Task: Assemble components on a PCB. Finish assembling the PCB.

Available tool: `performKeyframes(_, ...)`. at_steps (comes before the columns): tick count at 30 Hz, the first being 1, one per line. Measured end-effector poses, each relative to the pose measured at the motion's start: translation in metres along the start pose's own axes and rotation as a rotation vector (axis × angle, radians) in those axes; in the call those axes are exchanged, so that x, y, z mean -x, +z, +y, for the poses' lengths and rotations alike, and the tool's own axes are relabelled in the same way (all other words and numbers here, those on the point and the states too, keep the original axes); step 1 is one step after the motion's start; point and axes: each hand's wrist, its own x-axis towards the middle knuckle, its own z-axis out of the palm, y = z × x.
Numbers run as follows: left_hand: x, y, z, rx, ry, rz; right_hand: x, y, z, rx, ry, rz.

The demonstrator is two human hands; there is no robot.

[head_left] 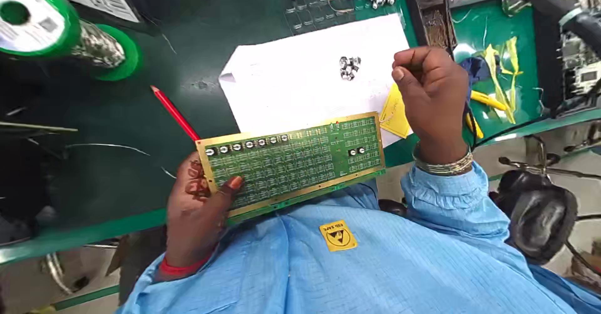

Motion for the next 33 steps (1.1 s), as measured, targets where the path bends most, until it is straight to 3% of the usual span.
performKeyframes(6, 0.001, 0.0, -0.002, -0.047, 0.047, 0.015, 0.061, -0.018, -0.001, -0.724, 0.338, -0.021)
performKeyframes(10, 0.003, 0.0, -0.007, -0.054, 0.117, 0.022, 0.089, -0.012, 0.017, -1.016, 0.455, -0.058)
performKeyframes(22, 0.004, -0.001, -0.014, -0.068, 0.237, 0.028, 0.114, -0.004, 0.035, -1.076, 0.297, -0.086)
performKeyframes(26, 0.004, -0.002, -0.014, -0.057, 0.238, 0.018, 0.117, -0.002, 0.036, -1.178, 0.326, -0.086)
performKeyframes(33, 0.004, 0.001, -0.011, -0.084, 0.215, 0.051, 0.12, -0.004, 0.032, -1.135, 0.392, -0.046)
